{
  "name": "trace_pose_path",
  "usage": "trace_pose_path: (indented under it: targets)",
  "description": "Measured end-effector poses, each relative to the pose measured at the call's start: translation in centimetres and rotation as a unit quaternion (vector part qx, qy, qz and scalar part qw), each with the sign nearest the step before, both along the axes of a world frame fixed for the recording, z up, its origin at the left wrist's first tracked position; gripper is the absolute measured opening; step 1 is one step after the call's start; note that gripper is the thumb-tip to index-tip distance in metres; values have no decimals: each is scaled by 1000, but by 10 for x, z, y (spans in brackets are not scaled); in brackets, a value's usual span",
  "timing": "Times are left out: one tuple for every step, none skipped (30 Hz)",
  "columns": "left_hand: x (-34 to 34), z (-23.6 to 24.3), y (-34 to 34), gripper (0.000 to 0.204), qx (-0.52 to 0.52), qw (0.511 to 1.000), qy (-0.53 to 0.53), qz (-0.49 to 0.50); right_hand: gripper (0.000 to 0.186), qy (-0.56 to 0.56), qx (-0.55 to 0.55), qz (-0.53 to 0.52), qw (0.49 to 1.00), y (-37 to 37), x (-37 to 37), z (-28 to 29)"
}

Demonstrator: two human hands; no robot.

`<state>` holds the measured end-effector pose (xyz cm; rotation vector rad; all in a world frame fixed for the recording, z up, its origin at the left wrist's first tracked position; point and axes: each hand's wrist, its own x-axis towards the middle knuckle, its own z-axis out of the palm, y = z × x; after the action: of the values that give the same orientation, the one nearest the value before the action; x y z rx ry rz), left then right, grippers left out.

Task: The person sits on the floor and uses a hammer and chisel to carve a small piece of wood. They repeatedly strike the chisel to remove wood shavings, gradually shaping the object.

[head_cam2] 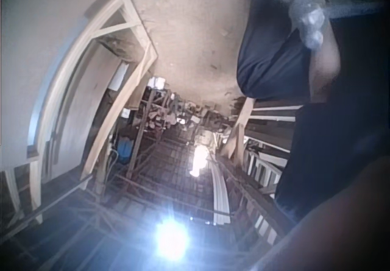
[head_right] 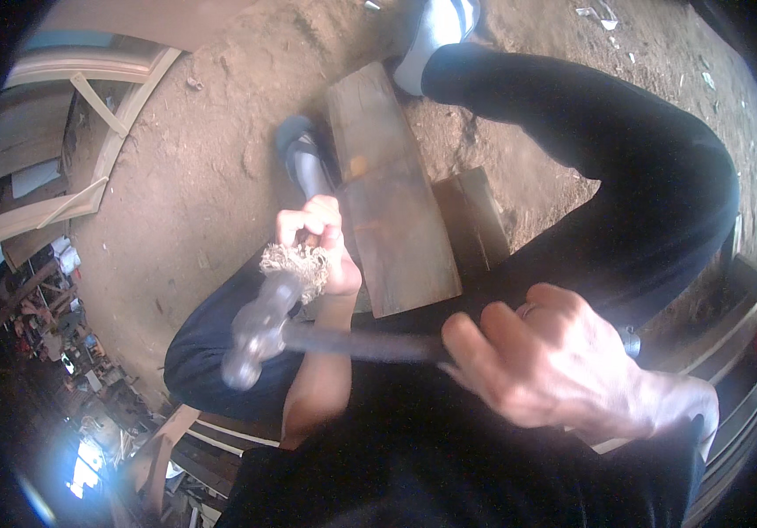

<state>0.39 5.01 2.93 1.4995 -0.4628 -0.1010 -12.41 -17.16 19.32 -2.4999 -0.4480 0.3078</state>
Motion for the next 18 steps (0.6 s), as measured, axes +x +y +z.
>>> trace_pose_path:
  targets:
    - [0,0,1,25,-7,1000,-14,13,37,-14,16,7,1000,0,3,1]
    - [-1,-3,-2,26,-18,999,-22,17,19,-112,36,-1,993,4,1,-7]
    - [-1,-5,-5,26,-26,999,-30,15,18,-89,80,0,993,5,0,-3]
    - [-1,-8,-7,27,-35,999,-38,14,18,-89,79,-4,993,7,-3,-7]
    - [0,-12,-10,27,-43,998,-45,12,18,-90,79,-9,993,8,-6,-10]
    - [1,-8,-8,26,-48,997,-50,18,19,-63,57,-8,996,8,-2,-8]
    - [1,-5,-4,24,-35,998,-50,20,20,-36,35,-8,999,6,2,-7]
    - [1,-8,-3,23,-26,998,-48,14,21,-35,17,-12,999,6,4,-15]
    - [1,-10,-2,22,-17,999,-47,9,21,-56,33,-9,998,5,3,-16]
    - [0,-10,-1,22,-26,999,-39,6,21,-77,49,-6,996,5,2,-17]
    - [0,-11,-1,23,-31,999,-41,-4,22,-93,63,-3,994,6,0,-16]
    - [1,-12,-1,23,-36,998,-44,-13,22,-76,87,-2,993,7,0,-8]
    - [1,-12,-2,24,-41,998,-46,-23,22,-76,87,-1,993,10,-3,-4]
    - [2,-4,-9,24,-31,998,-52,-1,22,-72,84,3,994,7,-4,-7]
    - [3,-2,-10,23,-17,999,-44,4,23,-69,79,8,994,5,-4,-12]
    - [2,0,-10,23,-3,999,-37,9,22,-41,52,-5,998,4,-2,-15]
    - [2,1,-10,22,11,999,-30,13,22,-40,51,-17,998,3,1,-17]
    - [3,-3,-8,21,9,999,-37,7,21,-39,50,-28,998,2,3,-19]
